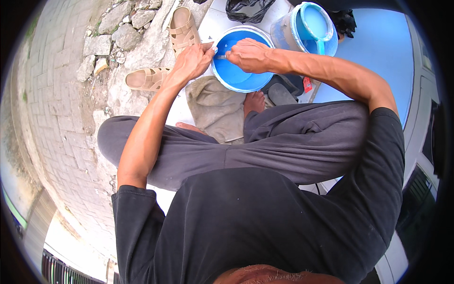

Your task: The person mixes blue paint in a bucket using a paintbrush, occasionally pouring more liquid from another container into the bucket.

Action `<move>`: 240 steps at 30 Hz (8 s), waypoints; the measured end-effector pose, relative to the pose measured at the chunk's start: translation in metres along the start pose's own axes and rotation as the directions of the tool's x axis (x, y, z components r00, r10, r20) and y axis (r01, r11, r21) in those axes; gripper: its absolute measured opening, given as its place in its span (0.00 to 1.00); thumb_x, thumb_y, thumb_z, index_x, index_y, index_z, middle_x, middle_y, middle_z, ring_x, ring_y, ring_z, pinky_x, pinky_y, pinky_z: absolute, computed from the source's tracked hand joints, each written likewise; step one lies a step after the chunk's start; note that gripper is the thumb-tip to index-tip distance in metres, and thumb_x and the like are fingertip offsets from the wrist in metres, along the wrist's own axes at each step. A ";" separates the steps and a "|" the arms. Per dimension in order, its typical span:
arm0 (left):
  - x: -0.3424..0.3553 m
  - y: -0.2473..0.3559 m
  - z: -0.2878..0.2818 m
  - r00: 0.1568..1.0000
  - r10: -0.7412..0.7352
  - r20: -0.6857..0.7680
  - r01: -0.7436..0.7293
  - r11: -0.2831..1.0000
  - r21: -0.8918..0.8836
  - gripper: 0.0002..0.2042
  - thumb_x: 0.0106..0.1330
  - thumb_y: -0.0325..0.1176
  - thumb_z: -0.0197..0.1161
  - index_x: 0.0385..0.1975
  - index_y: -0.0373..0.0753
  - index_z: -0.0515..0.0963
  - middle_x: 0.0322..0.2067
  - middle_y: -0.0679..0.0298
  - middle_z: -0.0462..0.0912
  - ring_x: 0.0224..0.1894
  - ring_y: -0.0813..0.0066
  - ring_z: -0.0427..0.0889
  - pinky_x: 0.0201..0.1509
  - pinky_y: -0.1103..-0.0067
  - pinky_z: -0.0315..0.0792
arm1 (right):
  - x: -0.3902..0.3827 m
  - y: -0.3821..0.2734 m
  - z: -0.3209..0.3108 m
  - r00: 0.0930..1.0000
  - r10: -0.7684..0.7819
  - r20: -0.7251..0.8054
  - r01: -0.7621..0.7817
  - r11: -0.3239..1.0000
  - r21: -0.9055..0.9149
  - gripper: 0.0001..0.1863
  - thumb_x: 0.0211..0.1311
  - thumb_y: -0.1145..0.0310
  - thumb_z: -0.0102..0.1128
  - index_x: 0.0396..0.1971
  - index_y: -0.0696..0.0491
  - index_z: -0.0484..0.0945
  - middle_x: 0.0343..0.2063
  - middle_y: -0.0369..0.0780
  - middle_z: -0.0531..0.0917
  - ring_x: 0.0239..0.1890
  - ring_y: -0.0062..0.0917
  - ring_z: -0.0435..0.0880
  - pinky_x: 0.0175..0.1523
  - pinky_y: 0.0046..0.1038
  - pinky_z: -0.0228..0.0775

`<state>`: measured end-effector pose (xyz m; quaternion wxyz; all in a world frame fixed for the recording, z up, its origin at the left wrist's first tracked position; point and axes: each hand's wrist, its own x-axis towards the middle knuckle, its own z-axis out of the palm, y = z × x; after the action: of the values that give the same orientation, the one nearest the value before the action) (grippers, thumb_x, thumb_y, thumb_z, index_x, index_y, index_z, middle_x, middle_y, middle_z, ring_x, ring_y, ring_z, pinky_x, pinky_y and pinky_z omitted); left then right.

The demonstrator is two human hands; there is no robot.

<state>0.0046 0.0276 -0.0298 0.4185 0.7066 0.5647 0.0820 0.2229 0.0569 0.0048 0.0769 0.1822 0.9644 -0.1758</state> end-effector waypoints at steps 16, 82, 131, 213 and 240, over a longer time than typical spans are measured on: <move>0.003 0.005 -0.003 0.999 -0.022 0.044 0.023 1.000 -0.010 0.22 0.73 0.48 0.48 0.49 0.39 0.81 0.27 0.56 0.84 0.34 0.62 0.85 0.45 0.66 0.75 | -0.030 0.024 -0.008 0.952 0.305 0.025 -0.303 0.951 -0.062 0.06 0.52 0.73 0.57 0.24 0.60 0.79 0.26 0.52 0.81 0.35 0.47 0.83 0.42 0.43 0.74; 0.005 0.000 0.001 0.999 -0.004 0.039 0.006 0.999 -0.051 0.22 0.74 0.47 0.47 0.47 0.35 0.81 0.28 0.54 0.85 0.34 0.65 0.86 0.44 0.70 0.75 | -0.031 0.021 0.006 0.989 0.119 0.083 -0.127 0.987 0.096 0.07 0.49 0.73 0.61 0.26 0.62 0.78 0.21 0.52 0.79 0.30 0.48 0.81 0.36 0.45 0.71; 0.005 0.003 -0.003 0.998 -0.021 0.061 0.024 0.999 -0.047 0.21 0.73 0.47 0.48 0.52 0.41 0.80 0.34 0.47 0.85 0.41 0.51 0.84 0.50 0.63 0.74 | -0.019 0.032 0.002 0.953 0.248 -0.174 -0.249 0.968 0.014 0.05 0.52 0.75 0.59 0.26 0.61 0.79 0.25 0.54 0.80 0.33 0.49 0.81 0.39 0.45 0.72; 0.005 0.006 -0.005 0.995 -0.038 0.091 0.043 0.998 -0.056 0.21 0.72 0.47 0.47 0.54 0.43 0.80 0.38 0.44 0.84 0.46 0.43 0.82 0.53 0.60 0.72 | -0.016 0.022 0.007 0.963 0.124 -0.239 -0.113 0.992 0.060 0.07 0.53 0.74 0.59 0.30 0.62 0.79 0.24 0.53 0.80 0.31 0.48 0.82 0.38 0.44 0.71; 0.004 -0.002 0.002 0.999 0.008 0.033 -0.006 0.999 -0.054 0.22 0.74 0.46 0.47 0.47 0.34 0.81 0.27 0.55 0.84 0.32 0.65 0.86 0.43 0.69 0.75 | -0.014 0.020 -0.008 0.975 0.044 0.218 -0.059 0.996 0.065 0.07 0.54 0.72 0.57 0.27 0.60 0.79 0.27 0.52 0.82 0.34 0.47 0.82 0.41 0.43 0.73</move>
<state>0.0061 0.0304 -0.0338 0.4462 0.6983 0.5529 0.0870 0.2429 0.0721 0.0088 0.1791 0.1895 0.9384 -0.2268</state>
